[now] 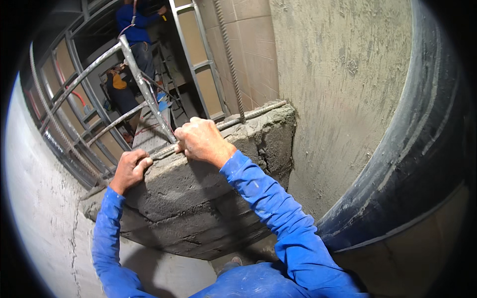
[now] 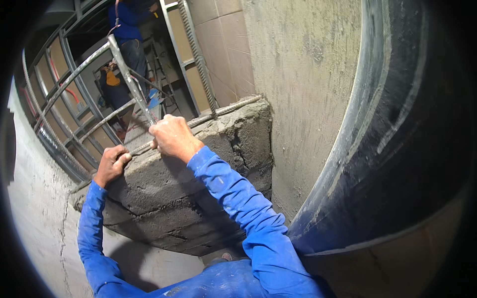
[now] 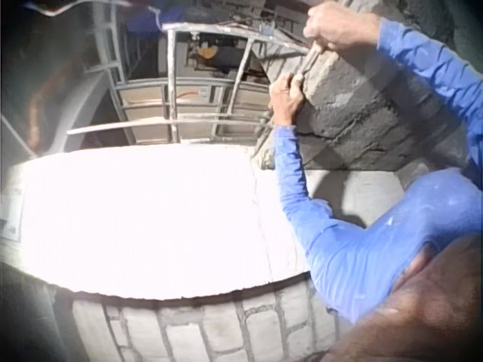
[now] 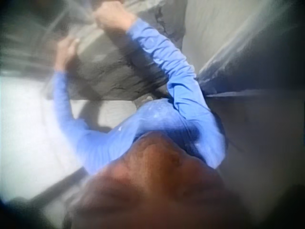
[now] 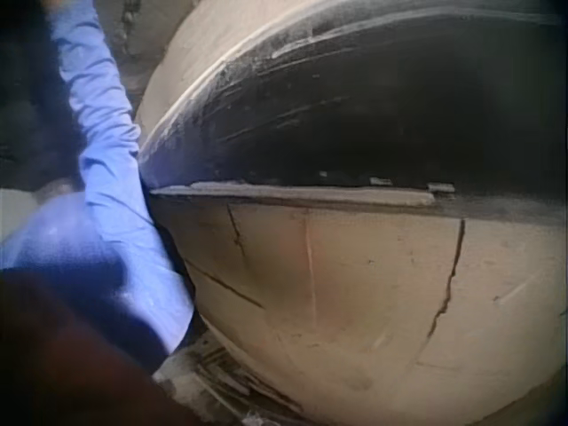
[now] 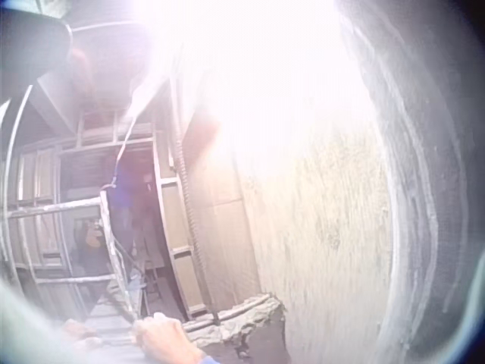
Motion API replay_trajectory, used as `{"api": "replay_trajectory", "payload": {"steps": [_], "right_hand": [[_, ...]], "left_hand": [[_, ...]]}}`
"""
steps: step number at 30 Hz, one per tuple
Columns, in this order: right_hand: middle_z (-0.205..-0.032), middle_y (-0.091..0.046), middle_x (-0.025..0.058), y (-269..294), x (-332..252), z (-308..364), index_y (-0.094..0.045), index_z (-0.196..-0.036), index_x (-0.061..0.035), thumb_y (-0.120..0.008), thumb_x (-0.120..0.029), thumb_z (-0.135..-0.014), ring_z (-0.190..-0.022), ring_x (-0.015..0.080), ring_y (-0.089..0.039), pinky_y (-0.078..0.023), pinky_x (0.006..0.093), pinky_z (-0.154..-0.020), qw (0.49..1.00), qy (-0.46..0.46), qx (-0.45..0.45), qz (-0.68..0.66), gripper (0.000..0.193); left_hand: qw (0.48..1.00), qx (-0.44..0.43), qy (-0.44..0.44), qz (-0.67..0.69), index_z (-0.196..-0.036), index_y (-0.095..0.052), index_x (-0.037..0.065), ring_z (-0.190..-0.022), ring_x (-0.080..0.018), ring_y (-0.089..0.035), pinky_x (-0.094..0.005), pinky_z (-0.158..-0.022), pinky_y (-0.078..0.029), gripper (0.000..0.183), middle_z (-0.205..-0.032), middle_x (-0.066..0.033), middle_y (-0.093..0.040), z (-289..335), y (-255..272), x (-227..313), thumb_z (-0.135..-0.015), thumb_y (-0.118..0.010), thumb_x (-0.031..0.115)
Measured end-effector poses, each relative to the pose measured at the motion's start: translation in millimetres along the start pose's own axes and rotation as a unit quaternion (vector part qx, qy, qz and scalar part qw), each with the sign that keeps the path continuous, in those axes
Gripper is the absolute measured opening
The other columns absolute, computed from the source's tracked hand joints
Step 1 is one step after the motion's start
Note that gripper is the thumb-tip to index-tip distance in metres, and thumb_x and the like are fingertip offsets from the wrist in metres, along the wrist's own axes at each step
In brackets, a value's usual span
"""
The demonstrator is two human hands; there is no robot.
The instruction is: The person bends a long metal rebar rod by hand against a concrete ledge. They repeatedly flex and straighten the rod to shape it.
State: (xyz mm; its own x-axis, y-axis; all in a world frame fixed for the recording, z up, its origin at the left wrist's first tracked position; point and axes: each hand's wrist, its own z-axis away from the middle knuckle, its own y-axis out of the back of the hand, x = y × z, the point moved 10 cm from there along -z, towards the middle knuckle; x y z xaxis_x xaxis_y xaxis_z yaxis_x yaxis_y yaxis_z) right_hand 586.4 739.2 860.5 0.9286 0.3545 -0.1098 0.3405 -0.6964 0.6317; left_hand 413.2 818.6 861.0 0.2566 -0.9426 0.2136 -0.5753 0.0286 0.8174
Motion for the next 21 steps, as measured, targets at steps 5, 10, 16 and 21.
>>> {"api": "replay_trajectory", "payload": {"steps": [5,10,16,21], "right_hand": [[-0.083,-0.073,0.012,4,-10,4,-0.072,-0.081,-0.0075,-0.086,-0.029,-0.075,-0.088,0.0321,-0.07,-0.057,0.0449,-0.076,1.0,0.008,0.025,0.017,0.027],[-0.083,-0.071,0.0098,2,-7,9,-0.068,-0.08,-0.0084,-0.085,-0.031,-0.077,-0.086,0.029,-0.066,-0.054,0.0423,-0.076,0.999,-0.008,0.013,0.036,0.028],[-0.08,-0.065,0.0086,16,-11,12,-0.066,-0.08,-0.0092,-0.083,-0.037,-0.079,-0.082,0.029,-0.064,-0.054,0.0415,-0.073,0.998,-0.021,0.041,0.035,0.032],[-0.081,-0.066,0.0062,15,-7,12,-0.069,-0.083,-0.0109,-0.083,-0.037,-0.081,-0.081,0.027,-0.064,-0.053,0.0399,-0.071,0.998,-0.026,0.039,0.039,0.029]], "left_hand": [[1.0,-0.006,0.009,-0.013,-0.087,-0.066,0.0,-0.065,-0.0312,-0.064,-0.0399,-0.062,-0.049,0.013,-0.071,-0.0182,-0.061,2,0,4,-0.088,-0.072,0.01],[0.999,0.011,-0.03,-0.041,-0.084,-0.066,0.001,-0.065,-0.033,-0.061,-0.0404,-0.061,-0.047,0.015,-0.07,-0.016,-0.06,0,4,14,-0.087,-0.073,0.013],[0.981,-0.049,-0.056,-0.182,-0.086,-0.07,0.006,-0.083,-0.0336,-0.066,-0.0422,-0.07,-0.051,0.015,-0.072,-0.0119,-0.062,-5,0,25,-0.083,-0.078,0.018],[0.996,-0.003,0.027,-0.085,-0.087,-0.069,0.003,-0.081,-0.0353,-0.065,-0.0444,-0.074,-0.051,0.017,-0.082,-0.014,-0.066,8,26,9,-0.083,-0.076,0.017]]}}
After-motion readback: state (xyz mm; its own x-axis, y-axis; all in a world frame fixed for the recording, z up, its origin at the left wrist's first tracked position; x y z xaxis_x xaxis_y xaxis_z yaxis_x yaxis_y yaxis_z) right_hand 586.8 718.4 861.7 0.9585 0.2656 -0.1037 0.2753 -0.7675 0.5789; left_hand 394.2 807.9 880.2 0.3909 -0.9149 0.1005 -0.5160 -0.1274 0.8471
